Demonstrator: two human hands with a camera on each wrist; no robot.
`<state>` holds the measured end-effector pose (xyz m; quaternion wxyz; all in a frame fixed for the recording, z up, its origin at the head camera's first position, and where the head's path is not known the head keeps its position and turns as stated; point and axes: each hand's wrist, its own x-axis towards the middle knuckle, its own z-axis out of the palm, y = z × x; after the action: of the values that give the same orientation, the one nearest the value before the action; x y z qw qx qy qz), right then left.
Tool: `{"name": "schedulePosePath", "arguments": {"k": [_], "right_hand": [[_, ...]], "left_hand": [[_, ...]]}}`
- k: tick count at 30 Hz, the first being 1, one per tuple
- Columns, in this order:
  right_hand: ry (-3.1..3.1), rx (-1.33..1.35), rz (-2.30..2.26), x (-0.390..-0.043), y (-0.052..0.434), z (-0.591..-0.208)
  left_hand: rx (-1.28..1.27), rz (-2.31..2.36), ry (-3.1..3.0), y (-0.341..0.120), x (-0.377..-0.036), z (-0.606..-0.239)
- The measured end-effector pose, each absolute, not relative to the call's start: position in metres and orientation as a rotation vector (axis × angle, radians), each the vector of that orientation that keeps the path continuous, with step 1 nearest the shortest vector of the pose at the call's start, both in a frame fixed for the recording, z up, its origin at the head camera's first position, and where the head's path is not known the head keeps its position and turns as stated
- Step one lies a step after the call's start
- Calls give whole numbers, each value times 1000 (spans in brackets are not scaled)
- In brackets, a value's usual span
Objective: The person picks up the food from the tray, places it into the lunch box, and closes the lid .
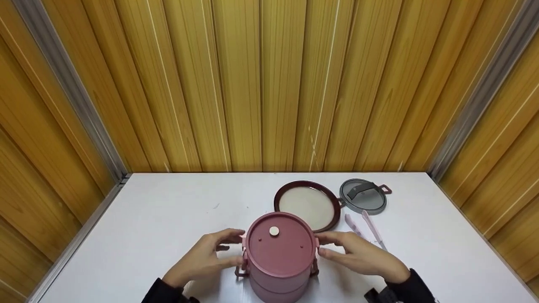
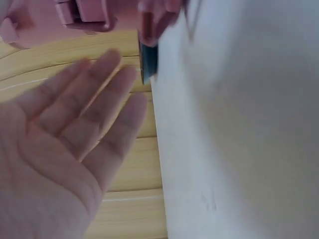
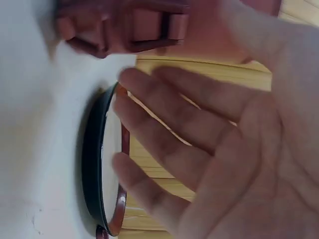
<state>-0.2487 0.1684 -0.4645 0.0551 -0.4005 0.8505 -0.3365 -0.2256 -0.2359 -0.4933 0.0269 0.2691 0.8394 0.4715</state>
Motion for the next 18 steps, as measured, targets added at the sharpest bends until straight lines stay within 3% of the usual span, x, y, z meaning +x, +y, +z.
{"name": "schedulePosePath", "arguments": {"k": [7, 14, 18], "right_hand": [[2683, -1015, -1282, -237, 142, -477], [2255, -616, -1958, -231, 100, -491], [2143, -525, -2121, -228, 86, -495]], "left_hand": [[650, 1793, 2547, -197, -215, -495], [251, 2127, 2360, -153, -202, -497], [164, 2221, 2352, -141, -199, -499]]}}
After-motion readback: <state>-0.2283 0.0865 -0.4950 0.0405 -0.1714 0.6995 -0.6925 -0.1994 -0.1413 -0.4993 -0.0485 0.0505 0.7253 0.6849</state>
